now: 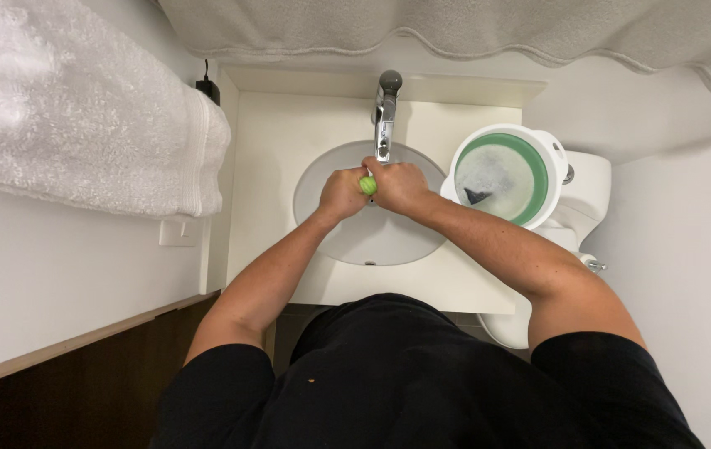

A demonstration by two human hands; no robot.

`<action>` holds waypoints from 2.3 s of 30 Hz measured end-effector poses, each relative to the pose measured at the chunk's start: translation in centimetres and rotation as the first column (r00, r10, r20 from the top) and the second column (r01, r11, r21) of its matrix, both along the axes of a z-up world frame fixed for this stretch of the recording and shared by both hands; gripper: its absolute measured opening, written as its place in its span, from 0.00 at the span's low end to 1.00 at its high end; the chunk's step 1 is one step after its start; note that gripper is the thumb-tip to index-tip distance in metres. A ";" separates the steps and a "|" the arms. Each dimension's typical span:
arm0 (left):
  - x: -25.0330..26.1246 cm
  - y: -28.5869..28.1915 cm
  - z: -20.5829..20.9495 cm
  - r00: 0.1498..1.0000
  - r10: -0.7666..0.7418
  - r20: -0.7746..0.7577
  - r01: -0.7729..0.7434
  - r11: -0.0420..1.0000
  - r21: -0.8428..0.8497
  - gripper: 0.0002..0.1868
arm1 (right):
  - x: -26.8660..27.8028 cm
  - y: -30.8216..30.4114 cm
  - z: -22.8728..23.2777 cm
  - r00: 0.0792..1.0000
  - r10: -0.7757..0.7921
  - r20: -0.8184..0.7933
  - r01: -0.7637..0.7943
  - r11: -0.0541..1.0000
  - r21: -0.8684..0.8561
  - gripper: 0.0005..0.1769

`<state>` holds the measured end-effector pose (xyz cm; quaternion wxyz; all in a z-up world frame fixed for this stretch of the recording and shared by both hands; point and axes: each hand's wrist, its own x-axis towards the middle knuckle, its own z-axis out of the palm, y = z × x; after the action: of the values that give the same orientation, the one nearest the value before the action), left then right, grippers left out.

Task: The person wipes the bathroom counter and the base of the faucet with a cloth, then rinses and wrings out the cloth in the sink before wiping the faucet handle and neck.

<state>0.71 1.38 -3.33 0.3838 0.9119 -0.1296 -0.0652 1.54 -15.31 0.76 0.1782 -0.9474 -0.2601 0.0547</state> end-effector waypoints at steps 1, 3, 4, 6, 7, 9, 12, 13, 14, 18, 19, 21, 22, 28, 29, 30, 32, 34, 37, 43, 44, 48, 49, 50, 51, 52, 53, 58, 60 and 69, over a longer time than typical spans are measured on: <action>-0.1 0.0 -0.1 1.000 0.001 -0.002 -0.001 1.000 0.000 0.07 | -0.1 0.0 0.0 1.000 0.001 -0.002 -0.001 1.000 0.000 0.29; -0.1 0.1 -0.2 0.981 0.046 -0.188 -0.075 0.986 -0.152 0.10 | 0.0 0.0 0.2 1.000 0.024 0.006 -0.024 1.000 0.004 0.30; -0.1 0.1 -0.1 0.981 0.045 -0.189 -0.075 0.986 -0.151 0.10 | 0.1 0.0 0.3 1.000 0.024 0.005 -0.024 1.000 0.005 0.30; -0.1 0.0 -0.2 0.975 0.020 -0.223 -0.064 0.980 -0.190 0.12 | 0.1 0.0 0.3 0.999 0.038 -0.004 -0.038 0.999 -0.019 0.31; -0.2 0.0 -0.3 0.975 0.019 -0.223 -0.063 0.980 -0.190 0.12 | 0.0 0.0 0.3 0.999 0.037 -0.005 -0.037 0.999 -0.019 0.31; -0.4 -0.1 -0.4 0.974 0.032 -0.224 -0.083 0.972 -0.220 0.13 | -0.1 0.0 0.3 0.999 0.050 -0.005 -0.050 0.999 0.011 0.31; -0.6 -0.2 -0.7 0.970 0.044 -0.240 -0.099 0.970 -0.223 0.11 | -0.1 0.0 0.0 0.999 0.042 -0.008 -0.042 0.999 -0.027 0.29; -0.6 -0.2 -0.7 0.970 0.044 -0.239 -0.099 0.970 -0.223 0.11 | -0.1 0.0 -0.1 0.999 0.042 -0.008 -0.042 0.999 -0.027 0.29; -0.6 -0.1 -0.7 0.967 0.040 -0.253 -0.104 0.964 -0.243 0.12 | -0.1 0.0 -0.2 0.999 0.044 -0.013 -0.045 0.998 -0.039 0.29; -0.6 -0.2 -0.5 0.962 0.026 -0.272 -0.096 0.965 -0.245 0.13 | -0.1 -0.2 -0.4 0.998 0.063 0.015 -0.063 0.998 -0.027 0.30; -0.6 -0.2 -0.5 0.962 0.027 -0.271 -0.096 0.965 -0.245 0.13 | -0.1 -0.2 -0.4 0.998 0.064 0.017 -0.063 0.998 -0.027 0.30; -0.6 -0.2 -0.5 0.957 0.019 -0.289 -0.098 0.961 -0.260 0.13 | -0.1 -0.3 -0.4 0.997 0.071 0.001 -0.071 0.997 -0.026 0.31; -0.7 -0.2 -0.5 0.957 0.020 -0.289 -0.098 0.961 -0.260 0.13 | -0.2 -0.3 -0.5 0.997 0.072 0.000 -0.072 0.997 -0.025 0.31; -1.0 -0.3 -1.0 0.927 0.022 -0.375 -0.149 0.938 -0.314 0.10 | -0.4 -0.4 -0.7 0.996 0.088 0.009 -0.088 0.996 -0.026 0.30; -1.0 -0.3 -1.1 0.927 0.027 -0.375 -0.151 0.940 -0.305 0.10 | -0.4 -0.4 -0.8 0.996 0.087 0.018 -0.087 0.996 -0.012 0.29; -1.1 -0.3 -1.3 0.925 0.034 -0.378 -0.155 0.943 -0.295 0.11 | -0.6 -0.4 -0.9 0.996 0.087 0.024 -0.087 0.996 0.001 0.28; -1.3 -0.3 -1.6 0.929 0.031 -0.370 -0.153 0.940 -0.305 0.12 | -0.7 -0.3 -1.1 0.996 0.089 0.029 -0.089 0.996 0.009 0.29; -1.3 -0.2 -1.9 0.932 0.027 -0.360 -0.148 0.938 -0.314 0.12 | -0.7 -0.3 -1.1 0.995 0.089 0.035 -0.090 0.996 0.016 0.29; -1.4 -0.2 -2.1 0.928 0.039 -0.371 -0.154 0.946 -0.285 0.12 | -0.8 -0.2 -1.1 0.997 0.082 -0.011 -0.082 0.997 0.010 0.28; -1.7 -0.6 -1.0 0.953 0.058 -0.299 -0.144 0.951 -0.274 0.10 | -0.9 -0.4 -1.1 0.998 0.065 -0.023 -0.064 0.998 0.023 0.31; -1.9 -0.9 -0.6 0.960 0.125 -0.251 -0.162 0.978 -0.130 0.10 | -1.0 -0.6 -1.1 0.999 0.045 -0.008 -0.044 0.998 0.045 0.31; -3.3 -0.9 1.2 0.989 0.140 -0.053 -0.139 0.990 0.016 0.12 | -2.0 -1.7 -1.3 0.999 0.005 0.042 -0.010 0.993 0.121 0.34; -3.6 -0.6 1.7 0.988 0.144 -0.051 -0.144 0.990 0.016 0.12 | -2.4 -1.8 -1.4 0.999 0.009 0.045 -0.015 0.993 0.121 0.34; -3.9 -0.3 2.2 0.996 0.080 0.028 -0.078 0.996 -0.050 0.19 | -2.9 -2.0 -1.6 0.999 -0.041 0.017 0.037 0.987 0.154 0.31; -4.2 0.2 2.6 0.994 0.019 0.110 -0.007 0.994 -0.109 0.26 | -3.4 -2.2 -1.8 0.996 -0.089 -0.011 0.090 0.978 0.186 0.29; -4.4 0.7 2.9 0.993 0.020 0.113 -0.008 0.994 -0.110 0.26 | -3.7 -2.5 -1.9 0.996 -0.088 -0.009 0.089 0.979 0.186 0.29; -4.5 1.4 3.0 0.999 0.003 0.052 0.011 0.962 -0.271 0.35 | -3.9 -2.9 -1.9 0.990 -0.127 -0.058 0.136 0.966 0.218 0.28; -4.6 2.0 -1.3 0.965 0.105 -0.242 -0.221 0.818 -0.530 0.39 | -4.9 -2.7 -1.5 0.964 -0.194 -0.180 0.250 0.891 0.378 0.30; -4.5 1.2 -4.3 0.860 0.014 -0.510 -0.437 0.536 -0.722 0.16 | -4.9 -2.3 -1.4 0.973 -0.119 -0.198 0.193 0.888 0.417 0.36; -3.3 1.1 -1.1 0.959 0.235 -0.158 -0.246 0.415 -0.876 0.09 | -4.9 -1.5 -2.0 0.981 -0.142 -0.133 0.194 0.711 0.676 0.28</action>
<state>-2.57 2.46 -4.41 0.8084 0.5851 -0.0107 0.0630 -3.40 -16.78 -1.24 0.5288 -0.8315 -0.1681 -0.0281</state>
